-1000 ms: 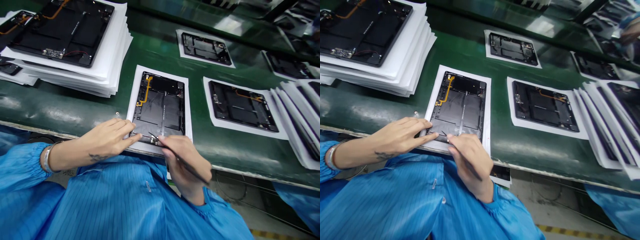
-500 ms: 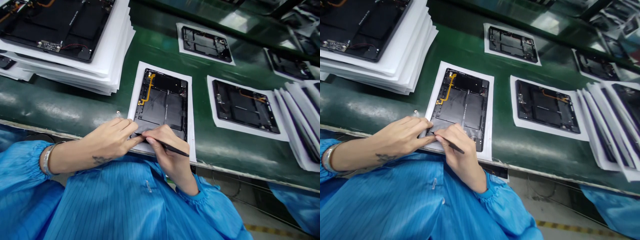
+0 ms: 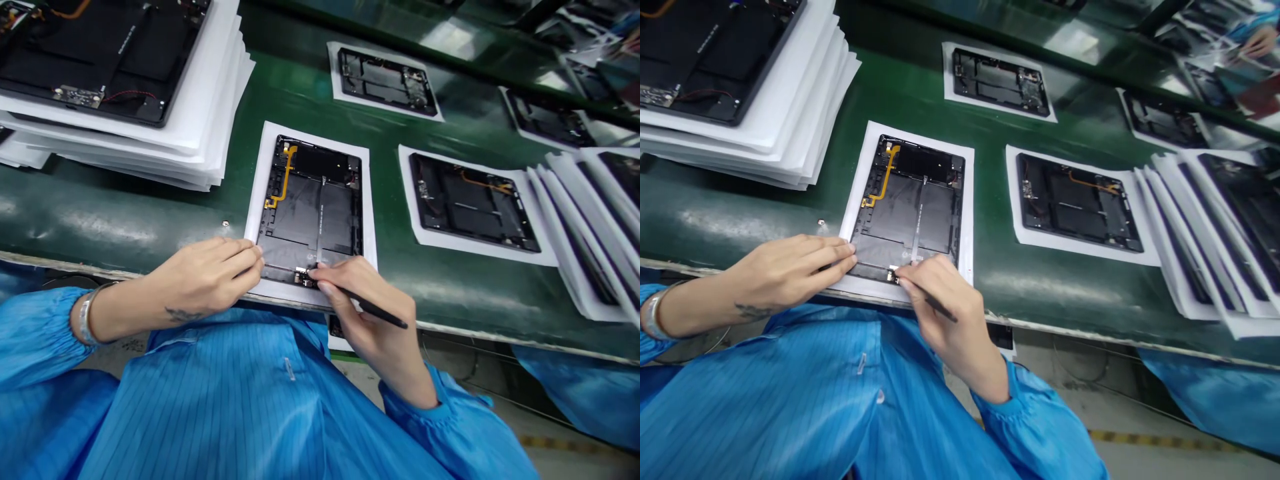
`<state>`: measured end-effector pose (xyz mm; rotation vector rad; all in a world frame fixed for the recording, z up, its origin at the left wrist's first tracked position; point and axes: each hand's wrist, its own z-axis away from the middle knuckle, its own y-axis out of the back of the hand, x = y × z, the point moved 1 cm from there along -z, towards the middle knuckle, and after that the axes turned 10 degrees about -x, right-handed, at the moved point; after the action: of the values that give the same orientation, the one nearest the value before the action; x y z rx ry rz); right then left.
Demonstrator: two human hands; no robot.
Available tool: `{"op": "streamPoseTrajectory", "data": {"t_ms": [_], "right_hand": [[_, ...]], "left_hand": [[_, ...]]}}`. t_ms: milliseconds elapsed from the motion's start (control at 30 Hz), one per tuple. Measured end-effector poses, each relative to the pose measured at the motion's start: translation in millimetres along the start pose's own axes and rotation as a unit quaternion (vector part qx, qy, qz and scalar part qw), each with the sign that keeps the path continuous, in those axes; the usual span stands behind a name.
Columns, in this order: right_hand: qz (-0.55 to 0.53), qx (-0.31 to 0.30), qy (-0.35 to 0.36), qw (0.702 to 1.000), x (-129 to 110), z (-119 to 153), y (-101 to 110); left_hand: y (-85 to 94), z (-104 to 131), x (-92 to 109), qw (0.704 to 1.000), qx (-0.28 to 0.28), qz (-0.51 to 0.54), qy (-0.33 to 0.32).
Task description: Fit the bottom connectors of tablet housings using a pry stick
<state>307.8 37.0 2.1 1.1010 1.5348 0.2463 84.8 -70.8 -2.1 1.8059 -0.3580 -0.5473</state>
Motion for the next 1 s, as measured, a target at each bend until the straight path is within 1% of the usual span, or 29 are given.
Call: {"op": "streamPoseTrajectory", "data": {"t_ms": [100,167,267,333,400,467,500,533,567,600,633,700,733,767,800,833,867,900,933,1000], "right_hand": [[0.007,-0.006,0.002,1.000,0,4,1],[0.012,0.003,0.005,1.000,0,4,0],[0.027,0.010,0.008,1.000,-1,3,-1],[0.055,-0.021,0.020,0.998,-4,4,0],[0.110,-0.072,0.045,0.990,-7,6,0],[0.158,-0.111,0.072,0.979,-8,7,-1],[0.161,-0.112,0.079,0.977,-8,7,-2],[0.142,-0.096,0.077,0.982,-6,7,-3],[0.104,-0.065,0.068,0.990,-3,7,-5],[0.055,-0.027,0.049,0.997,0,7,-6],[0.005,0.016,0.025,1.000,4,7,-7],[-0.070,0.085,-0.024,0.994,11,8,-10],[-0.093,0.107,-0.042,0.989,13,8,-11],[-0.108,0.121,-0.052,0.985,15,8,-13],[-0.120,0.134,-0.058,0.982,15,8,-14],[-0.130,0.147,-0.060,0.979,16,8,-15],[-0.139,0.159,-0.061,0.976,16,8,-17],[-0.149,0.171,-0.060,0.972,16,8,-18],[-0.158,0.184,-0.055,0.969,15,7,-19],[-0.171,0.203,-0.037,0.963,14,6,-19]], "left_hand": [[3.0,-7,-2,1.000,0.002,-0.021,-0.017],[3.1,-12,-3,0.999,0.009,-0.024,-0.025],[1.3,-15,-1,0.999,0.029,-0.017,-0.022],[-1.1,-15,2,0.999,0.032,-0.014,-0.023],[-4.2,-12,2,0.999,0.023,0.004,-0.025],[-7.9,-8,-1,0.998,-0.005,0.068,-0.003],[-9.5,-7,-5,0.992,-0.019,0.125,0.027],[-10.6,-7,-11,0.978,-0.030,0.195,0.069],[-10.9,-8,-17,0.953,-0.036,0.273,0.125],[-10.5,-10,-25,0.915,-0.039,0.355,0.190],[-9.3,-14,-32,0.861,-0.039,0.435,0.258],[-4.9,-23,-43,0.728,-0.042,0.575,0.371],[-2.3,-29,-47,0.663,-0.038,0.627,0.408],[0.0,-35,-50,0.611,-0.032,0.662,0.432],[1.4,-41,-52,0.575,-0.023,0.684,0.449],[1.8,-47,-54,0.554,-0.010,0.694,0.459],[1.1,-52,-55,0.552,-0.005,0.697,0.458],[-0.6,-58,-56,0.565,-0.007,0.694,0.445],[-2.7,-65,-57,0.589,-0.013,0.687,0.425],[-5.3,-77,-62,0.653,-0.021,0.653,0.384]]}}
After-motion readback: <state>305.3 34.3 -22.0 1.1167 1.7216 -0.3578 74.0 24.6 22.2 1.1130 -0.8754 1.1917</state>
